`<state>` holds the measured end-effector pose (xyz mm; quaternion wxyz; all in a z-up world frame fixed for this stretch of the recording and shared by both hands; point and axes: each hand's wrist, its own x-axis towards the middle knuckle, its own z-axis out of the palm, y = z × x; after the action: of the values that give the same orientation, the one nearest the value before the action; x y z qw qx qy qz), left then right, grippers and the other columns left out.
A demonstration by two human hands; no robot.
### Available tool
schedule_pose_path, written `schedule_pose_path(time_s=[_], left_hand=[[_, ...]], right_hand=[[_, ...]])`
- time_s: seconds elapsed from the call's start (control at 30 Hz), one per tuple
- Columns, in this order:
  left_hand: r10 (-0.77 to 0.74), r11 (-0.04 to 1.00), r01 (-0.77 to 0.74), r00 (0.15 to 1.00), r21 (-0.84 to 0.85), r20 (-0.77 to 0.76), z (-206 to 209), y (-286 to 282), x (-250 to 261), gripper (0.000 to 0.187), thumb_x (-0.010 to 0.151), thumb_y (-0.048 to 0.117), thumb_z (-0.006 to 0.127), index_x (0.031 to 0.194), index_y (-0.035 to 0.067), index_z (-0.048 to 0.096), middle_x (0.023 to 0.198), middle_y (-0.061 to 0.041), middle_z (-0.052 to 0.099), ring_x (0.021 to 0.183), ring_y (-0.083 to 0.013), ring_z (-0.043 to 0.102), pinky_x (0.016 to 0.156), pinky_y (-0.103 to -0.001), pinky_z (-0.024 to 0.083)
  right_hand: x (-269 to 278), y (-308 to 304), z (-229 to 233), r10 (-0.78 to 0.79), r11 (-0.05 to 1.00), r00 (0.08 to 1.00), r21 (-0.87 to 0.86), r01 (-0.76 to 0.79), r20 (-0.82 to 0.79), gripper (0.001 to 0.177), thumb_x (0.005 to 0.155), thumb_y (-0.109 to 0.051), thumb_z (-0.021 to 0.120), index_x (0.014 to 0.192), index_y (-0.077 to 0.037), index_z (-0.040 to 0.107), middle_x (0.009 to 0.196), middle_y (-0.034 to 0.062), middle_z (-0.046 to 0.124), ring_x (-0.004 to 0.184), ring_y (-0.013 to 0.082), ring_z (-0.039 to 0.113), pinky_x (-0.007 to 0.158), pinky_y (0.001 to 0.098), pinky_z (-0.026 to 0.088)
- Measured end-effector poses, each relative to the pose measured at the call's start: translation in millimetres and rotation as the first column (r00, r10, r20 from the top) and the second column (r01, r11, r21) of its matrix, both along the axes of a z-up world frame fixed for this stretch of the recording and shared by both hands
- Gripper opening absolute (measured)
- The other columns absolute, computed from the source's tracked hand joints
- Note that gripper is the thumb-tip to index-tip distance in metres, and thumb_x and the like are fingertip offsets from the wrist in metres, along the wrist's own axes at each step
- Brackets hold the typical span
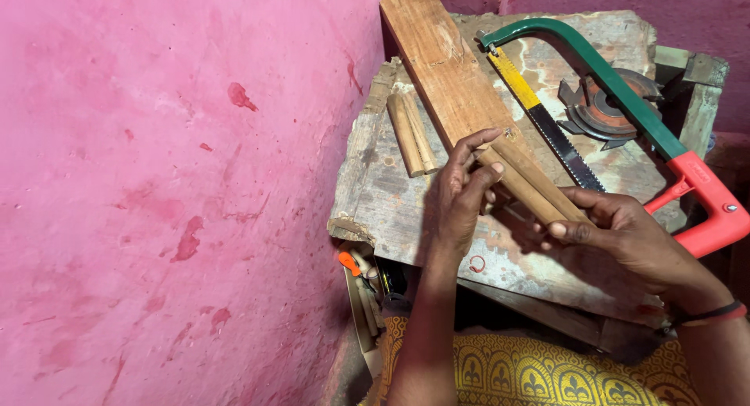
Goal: The person uses a hand saw to cut a wooden dowel into smaller pieces on a workbench. The person holds the dowel with one hand and saws with the other, then sets the cut pieces aside.
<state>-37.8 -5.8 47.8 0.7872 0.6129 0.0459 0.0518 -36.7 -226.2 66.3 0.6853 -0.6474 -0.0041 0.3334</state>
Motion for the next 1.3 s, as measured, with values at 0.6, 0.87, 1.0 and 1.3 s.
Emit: schedule_pose_path(time_s=[0.6,0.87,1.0,1.3], left_hand=[[0.435,0.839,-0.318,0.879,0.442,-0.194,-7.6,-18.1,2.4,0.025,0.090,0.027,0.069,0.110,0.013,0.065,0.105,-0.014,0.056,0.101,-0.0256,0.055,0.081,-0.045,0.048],[0.282,0.924,-0.287,0.958,-0.253,-0.057,-15.6,-5.6,17.4,0.026,0.097,0.031,0.071,0.111,0.010,0.068,0.094,-0.001,0.059,0.064,-0.0073,0.055,0.051,-0.022,0.046],[0.272,0.902,-0.265,0.962,-0.340,-0.028,-28.7,-1.6,25.6,0.027,0.098,0.028,0.073,0.112,0.006,0.066,0.083,-0.001,0.063,0.063,-0.0080,0.061,0.053,-0.024,0.051],[0.356,0.895,-0.369,0.929,-0.251,-0.098,-15.8,2.6,30.5,0.030,0.097,0.027,0.070,0.112,0.001,0.064,0.079,-0.007,0.064,0.059,-0.0134,0.066,0.052,-0.026,0.056]], right_hand=[[-11.2,23.8,15.9,0.224,0.895,0.451,-0.365,0.255,0.864,0.046,0.083,-0.017,0.079,0.127,-0.005,0.071,0.113,0.0110,0.072,0.098,0.0168,0.071,0.082,0.0291,0.056],[16.0,22.5,6.7,0.130,0.926,0.589,-0.310,0.215,0.797,0.037,0.084,-0.016,0.078,0.119,-0.006,0.075,0.118,0.0079,0.073,0.099,0.0169,0.071,0.080,0.0298,0.060],[40.8,15.1,4.0,0.150,0.915,0.604,-0.342,0.215,0.783,0.036,0.086,-0.015,0.077,0.121,-0.006,0.074,0.120,0.0072,0.072,0.099,0.0140,0.070,0.083,0.0284,0.060],[48.2,20.4,-6.4,0.101,0.903,0.356,-0.236,0.359,0.929,0.038,0.098,-0.010,0.074,0.135,-0.006,0.069,0.125,0.0119,0.067,0.125,0.0203,0.063,0.104,0.0343,0.055]])
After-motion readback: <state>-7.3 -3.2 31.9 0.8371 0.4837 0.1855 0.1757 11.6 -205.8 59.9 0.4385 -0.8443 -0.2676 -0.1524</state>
